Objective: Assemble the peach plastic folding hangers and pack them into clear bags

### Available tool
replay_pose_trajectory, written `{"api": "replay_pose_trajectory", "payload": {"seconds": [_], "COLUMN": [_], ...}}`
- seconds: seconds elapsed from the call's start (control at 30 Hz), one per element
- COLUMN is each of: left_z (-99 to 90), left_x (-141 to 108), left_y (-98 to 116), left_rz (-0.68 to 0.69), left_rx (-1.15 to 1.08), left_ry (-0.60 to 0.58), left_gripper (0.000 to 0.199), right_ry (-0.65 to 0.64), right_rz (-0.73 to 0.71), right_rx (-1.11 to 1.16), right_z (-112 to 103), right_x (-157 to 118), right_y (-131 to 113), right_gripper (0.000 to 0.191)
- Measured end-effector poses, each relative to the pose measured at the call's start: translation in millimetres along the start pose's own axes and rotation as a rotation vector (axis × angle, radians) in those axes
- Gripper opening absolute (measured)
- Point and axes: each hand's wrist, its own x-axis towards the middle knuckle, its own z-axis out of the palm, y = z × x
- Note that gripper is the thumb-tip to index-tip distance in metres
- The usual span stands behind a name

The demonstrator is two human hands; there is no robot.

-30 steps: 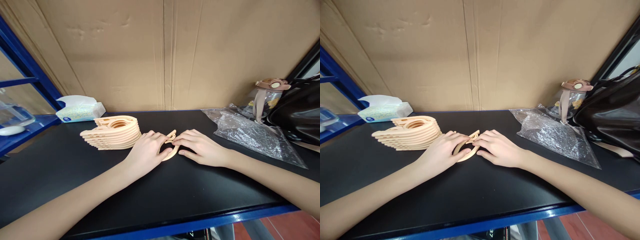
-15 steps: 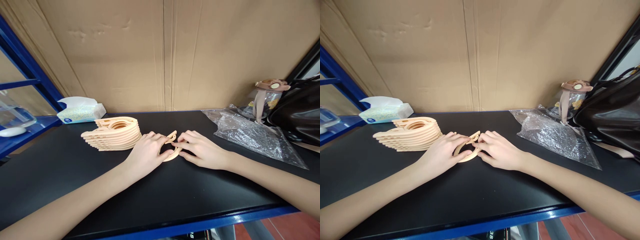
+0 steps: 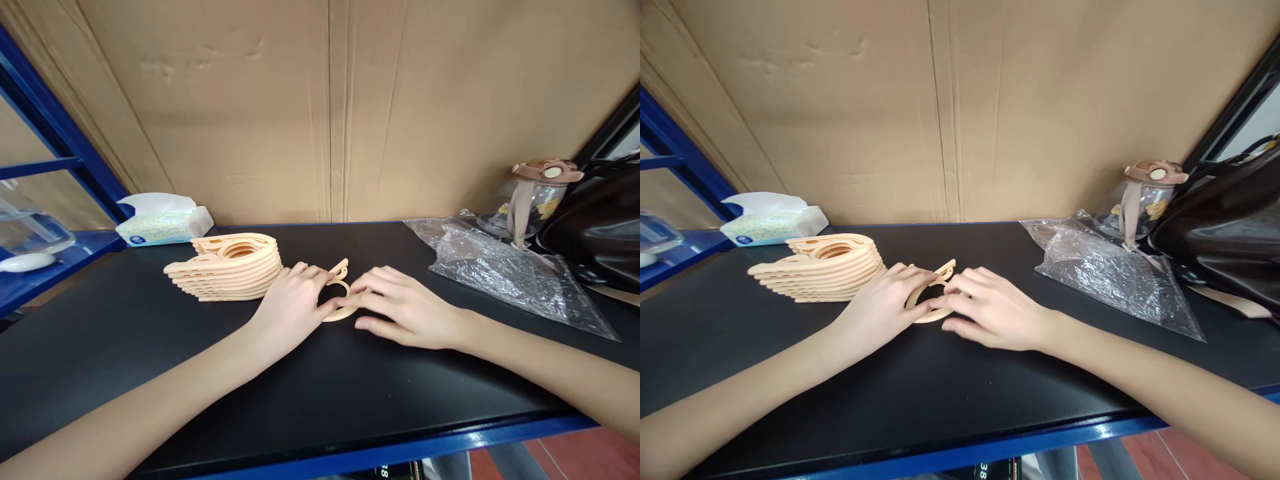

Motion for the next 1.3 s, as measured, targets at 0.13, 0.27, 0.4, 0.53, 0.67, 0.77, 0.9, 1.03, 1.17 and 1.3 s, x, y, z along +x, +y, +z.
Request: {"api": "replay_pose_trajectory", "payload": {"seconds": [0.13, 0.27, 0.4, 0.53, 0.67, 0.77, 0.9, 1.03, 1.17, 1.3], "left_z": [0.7, 1.6, 4.0, 5.8, 4.9, 4.7, 6.3, 7.4, 5.2, 0.9], "left_x": [0, 0, 1, 2, 2, 2, 2, 3, 3, 3], "left_y": [-1, 0, 0, -3, -4, -5, -5, -5, -6, -7], "left_rz": [-0.024, -0.015, -0.012, -0.018, -0.038, -0.041, -0.040, -0.037, -0.017, 0.010], "left_rx": [0.012, 0.037, 0.031, 0.020, 0.005, 0.005, 0.005, 0.026, 0.056, 0.059], "left_ry": [0.022, 0.027, 0.021, 0.026, 0.026, 0.030, 0.026, 0.030, -0.004, -0.049], "left_gripper": [0.032, 0.030, 0.031, 0.032, 0.031, 0.031, 0.032, 0.035, 0.038, 0.042], "right_ry": [-0.083, -0.125, -0.125, -0.160, -0.138, -0.124, -0.088, 0.003, 0.087, 0.172], "right_rz": [-0.190, -0.245, -0.218, -0.185, -0.188, -0.201, -0.220, -0.197, -0.048, 0.108], "right_rx": [0.047, 0.064, 0.066, 0.093, 0.100, 0.075, 0.029, -0.019, -0.039, 0.019], "right_z": [2, 5, 4, 4, 6, 7, 6, 4, 1, 2], "right_x": [1, -1, -1, 1, 1, 1, 1, -1, -2, -3], "right_y": [-18, -25, -24, -23, -22, -21, -20, -15, -5, 6], "right_gripper": [0.044, 0.042, 0.042, 0.054, 0.055, 0.053, 0.046, 0.035, 0.029, 0.026]}}
